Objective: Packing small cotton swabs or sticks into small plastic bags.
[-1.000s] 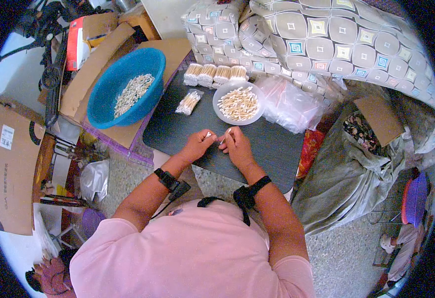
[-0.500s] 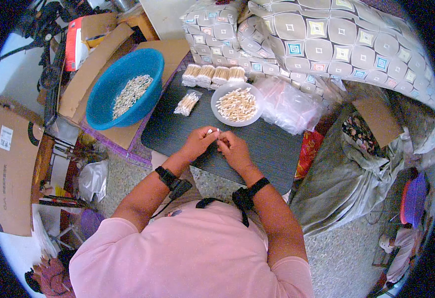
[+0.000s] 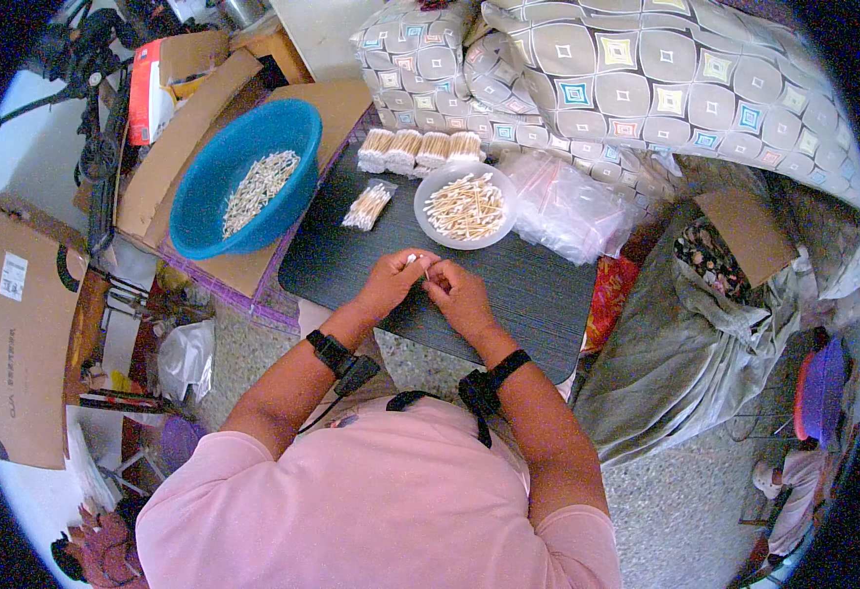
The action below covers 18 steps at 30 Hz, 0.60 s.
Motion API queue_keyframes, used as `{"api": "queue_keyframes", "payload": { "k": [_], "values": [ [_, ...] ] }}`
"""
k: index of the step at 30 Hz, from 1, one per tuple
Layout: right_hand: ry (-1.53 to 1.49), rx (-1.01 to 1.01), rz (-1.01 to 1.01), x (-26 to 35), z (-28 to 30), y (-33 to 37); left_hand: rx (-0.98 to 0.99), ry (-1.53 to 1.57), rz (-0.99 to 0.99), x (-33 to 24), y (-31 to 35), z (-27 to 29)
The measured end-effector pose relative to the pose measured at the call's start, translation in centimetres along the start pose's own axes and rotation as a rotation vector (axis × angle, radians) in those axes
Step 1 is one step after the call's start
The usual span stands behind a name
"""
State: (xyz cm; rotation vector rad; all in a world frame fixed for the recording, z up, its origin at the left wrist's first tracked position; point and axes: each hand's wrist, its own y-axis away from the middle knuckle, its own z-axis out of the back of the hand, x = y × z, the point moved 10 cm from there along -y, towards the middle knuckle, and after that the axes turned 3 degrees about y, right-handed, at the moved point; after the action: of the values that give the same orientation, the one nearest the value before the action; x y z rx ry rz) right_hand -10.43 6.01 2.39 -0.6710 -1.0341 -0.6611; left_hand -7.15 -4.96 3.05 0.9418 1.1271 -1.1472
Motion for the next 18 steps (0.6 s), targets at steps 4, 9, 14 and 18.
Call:
{"api": "queue_keyframes", "payload": {
  "k": [4,9,14,18],
  "values": [
    [0.026,-0.002,0.023,0.57,0.13,0.02,-0.008,-0.004,-0.003,-0.2,0.03,0.05],
    [0.016,-0.013,0.041,0.36,0.15,0.04,-0.005,-0.003,-0.024,-0.25,-0.15,-0.04],
    [0.022,-0.015,0.049,0.54,0.14,0.07,-0.029,0.019,-0.037,-0.18,-0.02,0.1],
    [0.055,-0.005,0.048,0.33,0.05,0.09,-0.067,0.084,0.03,0.18,0.07,0.51]
  ]
}}
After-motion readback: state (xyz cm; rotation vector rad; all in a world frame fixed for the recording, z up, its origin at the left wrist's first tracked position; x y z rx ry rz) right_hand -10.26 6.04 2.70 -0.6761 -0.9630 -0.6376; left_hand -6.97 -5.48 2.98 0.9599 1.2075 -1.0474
